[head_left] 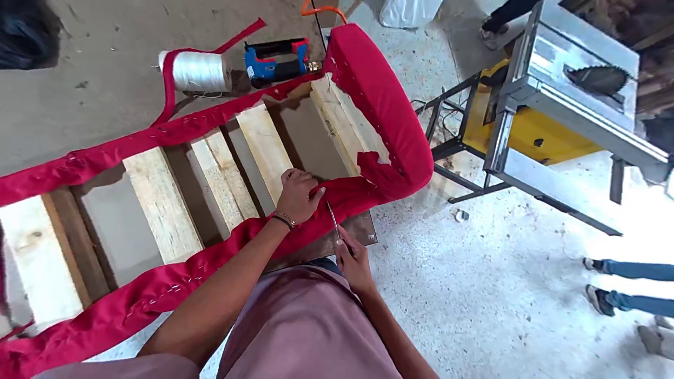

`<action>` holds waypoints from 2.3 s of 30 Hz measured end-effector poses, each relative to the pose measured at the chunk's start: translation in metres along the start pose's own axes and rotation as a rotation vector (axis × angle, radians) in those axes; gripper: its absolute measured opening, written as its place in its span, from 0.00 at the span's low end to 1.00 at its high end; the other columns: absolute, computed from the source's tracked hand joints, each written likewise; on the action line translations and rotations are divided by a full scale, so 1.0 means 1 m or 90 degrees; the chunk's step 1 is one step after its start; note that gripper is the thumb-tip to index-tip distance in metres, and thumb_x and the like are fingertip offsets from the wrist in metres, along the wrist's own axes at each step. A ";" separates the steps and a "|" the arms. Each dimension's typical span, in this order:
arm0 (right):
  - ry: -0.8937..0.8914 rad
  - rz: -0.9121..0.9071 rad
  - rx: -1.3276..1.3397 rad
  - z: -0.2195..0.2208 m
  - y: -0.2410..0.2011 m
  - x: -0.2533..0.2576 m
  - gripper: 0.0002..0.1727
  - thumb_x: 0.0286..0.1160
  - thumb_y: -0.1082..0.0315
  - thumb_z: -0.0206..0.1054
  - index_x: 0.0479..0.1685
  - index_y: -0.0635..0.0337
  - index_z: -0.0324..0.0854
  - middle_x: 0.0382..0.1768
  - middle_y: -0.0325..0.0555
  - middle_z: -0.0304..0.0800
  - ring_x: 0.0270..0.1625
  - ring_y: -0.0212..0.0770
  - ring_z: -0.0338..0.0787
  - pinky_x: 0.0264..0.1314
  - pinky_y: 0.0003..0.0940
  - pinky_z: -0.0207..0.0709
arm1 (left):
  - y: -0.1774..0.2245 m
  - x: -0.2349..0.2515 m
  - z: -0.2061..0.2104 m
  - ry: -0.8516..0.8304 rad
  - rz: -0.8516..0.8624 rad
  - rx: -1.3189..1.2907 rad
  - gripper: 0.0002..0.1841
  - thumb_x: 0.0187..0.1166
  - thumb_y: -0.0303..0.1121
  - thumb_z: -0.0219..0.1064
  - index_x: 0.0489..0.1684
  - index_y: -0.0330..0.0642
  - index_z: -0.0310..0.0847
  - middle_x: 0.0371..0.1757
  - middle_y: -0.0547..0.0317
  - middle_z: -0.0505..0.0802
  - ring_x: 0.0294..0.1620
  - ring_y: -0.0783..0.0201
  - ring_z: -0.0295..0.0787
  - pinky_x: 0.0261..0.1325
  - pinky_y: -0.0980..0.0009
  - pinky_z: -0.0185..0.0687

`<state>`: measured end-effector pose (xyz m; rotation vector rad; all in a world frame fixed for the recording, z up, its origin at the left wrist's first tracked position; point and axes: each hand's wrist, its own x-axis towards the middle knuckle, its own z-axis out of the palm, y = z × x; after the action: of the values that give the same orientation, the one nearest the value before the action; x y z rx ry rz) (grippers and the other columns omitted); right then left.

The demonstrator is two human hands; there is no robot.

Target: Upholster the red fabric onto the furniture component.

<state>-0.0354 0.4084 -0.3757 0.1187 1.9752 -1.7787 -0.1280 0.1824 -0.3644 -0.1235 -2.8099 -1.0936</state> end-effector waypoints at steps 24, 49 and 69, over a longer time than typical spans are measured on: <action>-0.008 -0.038 -0.719 -0.001 -0.094 -0.046 0.23 0.88 0.55 0.52 0.73 0.36 0.86 0.29 0.44 0.92 0.29 0.46 0.91 0.32 0.52 0.85 | -0.020 -0.016 -0.012 -0.029 0.092 0.030 0.12 0.80 0.44 0.70 0.31 0.50 0.93 0.63 0.63 0.91 0.81 0.51 0.73 0.91 0.35 0.39; 0.085 0.097 -0.530 0.045 -0.091 -0.038 0.23 0.87 0.59 0.56 0.78 0.46 0.82 0.23 0.39 0.87 0.22 0.35 0.82 0.29 0.39 0.80 | -0.031 -0.004 -0.007 0.026 0.108 -0.011 0.12 0.80 0.41 0.66 0.31 0.47 0.91 0.60 0.59 0.92 0.79 0.50 0.78 0.93 0.34 0.35; 0.212 -0.133 0.422 -0.001 -0.070 -0.026 0.21 0.91 0.51 0.49 0.33 0.43 0.85 0.16 0.25 0.80 0.12 0.18 0.73 0.11 0.13 0.66 | -0.026 0.000 -0.012 -0.008 0.078 0.084 0.18 0.87 0.44 0.59 0.40 0.43 0.92 0.58 0.55 0.93 0.75 0.50 0.81 0.94 0.39 0.40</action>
<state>-0.0389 0.4055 -0.3011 0.4616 1.5530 -2.6378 -0.1301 0.1557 -0.3728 -0.2867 -2.8322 -0.8807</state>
